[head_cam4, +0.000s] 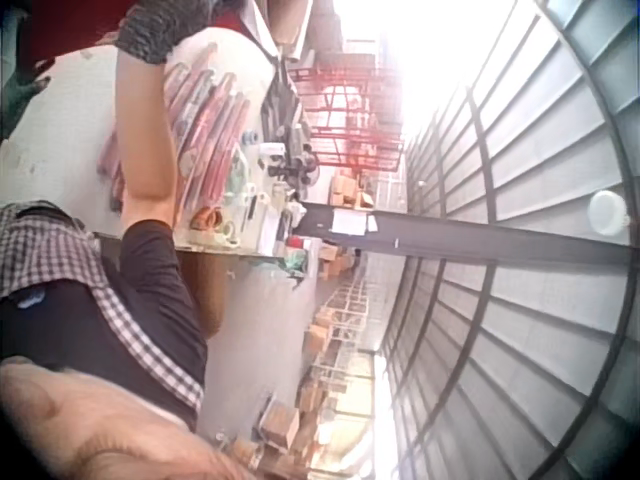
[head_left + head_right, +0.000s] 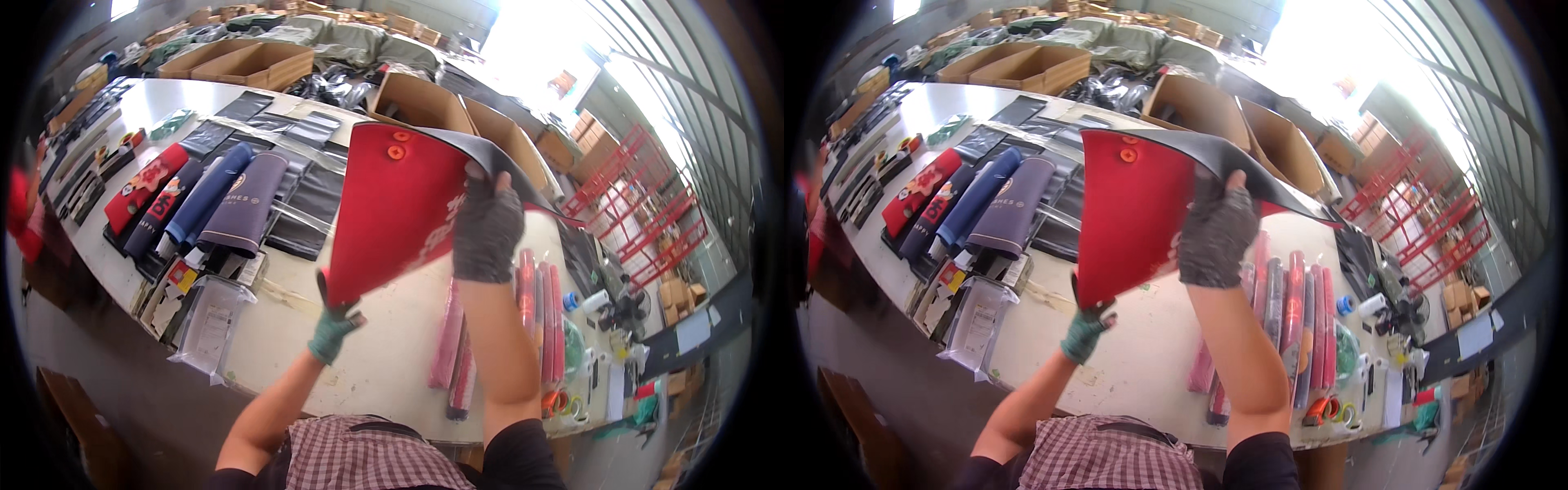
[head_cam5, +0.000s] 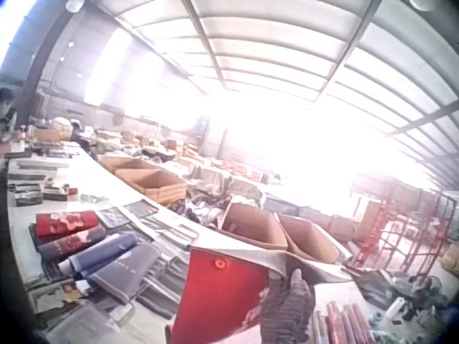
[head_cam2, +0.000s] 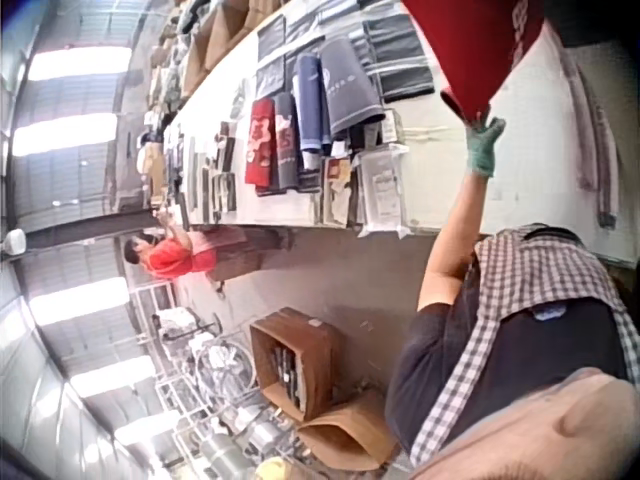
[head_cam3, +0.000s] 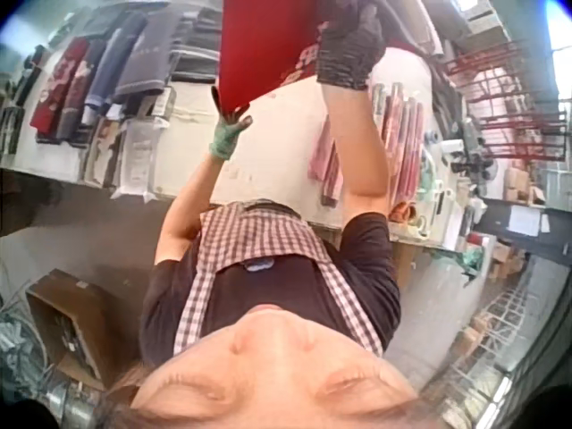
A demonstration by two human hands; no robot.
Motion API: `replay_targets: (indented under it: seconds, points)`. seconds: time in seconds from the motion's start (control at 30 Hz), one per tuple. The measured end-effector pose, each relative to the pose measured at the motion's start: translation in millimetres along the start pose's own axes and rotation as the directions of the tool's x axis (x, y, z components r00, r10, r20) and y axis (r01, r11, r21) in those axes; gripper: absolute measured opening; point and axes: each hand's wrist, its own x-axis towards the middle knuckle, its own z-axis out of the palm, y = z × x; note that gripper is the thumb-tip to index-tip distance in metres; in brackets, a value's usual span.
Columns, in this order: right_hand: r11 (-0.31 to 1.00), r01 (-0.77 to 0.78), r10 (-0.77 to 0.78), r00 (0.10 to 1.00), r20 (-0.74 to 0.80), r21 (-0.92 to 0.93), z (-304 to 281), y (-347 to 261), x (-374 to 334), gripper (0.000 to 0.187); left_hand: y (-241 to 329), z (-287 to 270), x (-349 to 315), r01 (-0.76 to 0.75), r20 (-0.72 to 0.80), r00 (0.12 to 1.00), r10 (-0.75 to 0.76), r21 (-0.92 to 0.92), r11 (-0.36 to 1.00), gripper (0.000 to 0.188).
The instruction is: The person unrolls several rolled-up mats from their plastic packaging on a large table. They handle each mat individually, removing the plastic wrap and unrolling the mat to reveal its design before placing it on the table. The mats vary in color and pattern, including red, blue, and black designs.
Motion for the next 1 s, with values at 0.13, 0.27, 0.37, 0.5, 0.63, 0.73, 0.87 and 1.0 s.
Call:
replay_targets:
  seconds: [0.13,0.27,0.37,0.5,0.63,0.73,0.87,1.0]
  points:
    - [0.942,0.123,-0.049,0.971,0.233,-0.312,8.0,-50.6,-9.7,0.027,36.9,-54.1,66.7,-0.448,-0.066,0.853,0.518,0.417,0.791,0.069]
    - [0.935,-0.174,0.105,0.968,0.226,0.310,5.0,-80.5,0.0,0.038,102.9,-43.7,67.4,-0.588,0.025,0.809,0.587,0.021,0.809,0.060]
    - [0.950,-0.127,0.027,0.944,0.328,0.285,23.2,-102.1,7.5,0.037,132.6,-82.6,63.7,-0.469,0.078,0.878,0.472,-0.058,0.881,0.081]
    - [0.914,-0.278,0.139,0.898,0.417,0.294,31.5,-77.4,49.4,0.024,142.6,-54.4,54.2,-0.171,0.198,0.952,0.233,-0.285,0.943,0.098]
    - [0.827,-0.342,0.219,0.927,0.304,0.446,9.5,95.5,111.1,0.016,97.6,-14.6,35.0,-0.080,0.249,0.943,0.222,-0.477,0.875,0.106]
    - [0.420,-0.560,0.508,0.797,0.327,0.714,-10.5,187.3,78.7,0.019,32.2,-71.8,3.5,0.185,0.363,0.928,0.086,-0.649,0.738,0.084]
    - [0.661,-0.750,0.722,0.620,0.307,-0.040,-58.2,230.5,-32.8,0.028,10.4,-79.0,-28.8,0.192,0.110,0.981,-0.161,-0.389,0.901,0.054]
    - [0.406,0.813,0.647,0.068,0.760,-0.418,-192.6,339.7,-126.5,0.051,-37.8,-125.4,-37.2,0.262,0.036,0.950,-0.309,-0.626,0.734,0.020]
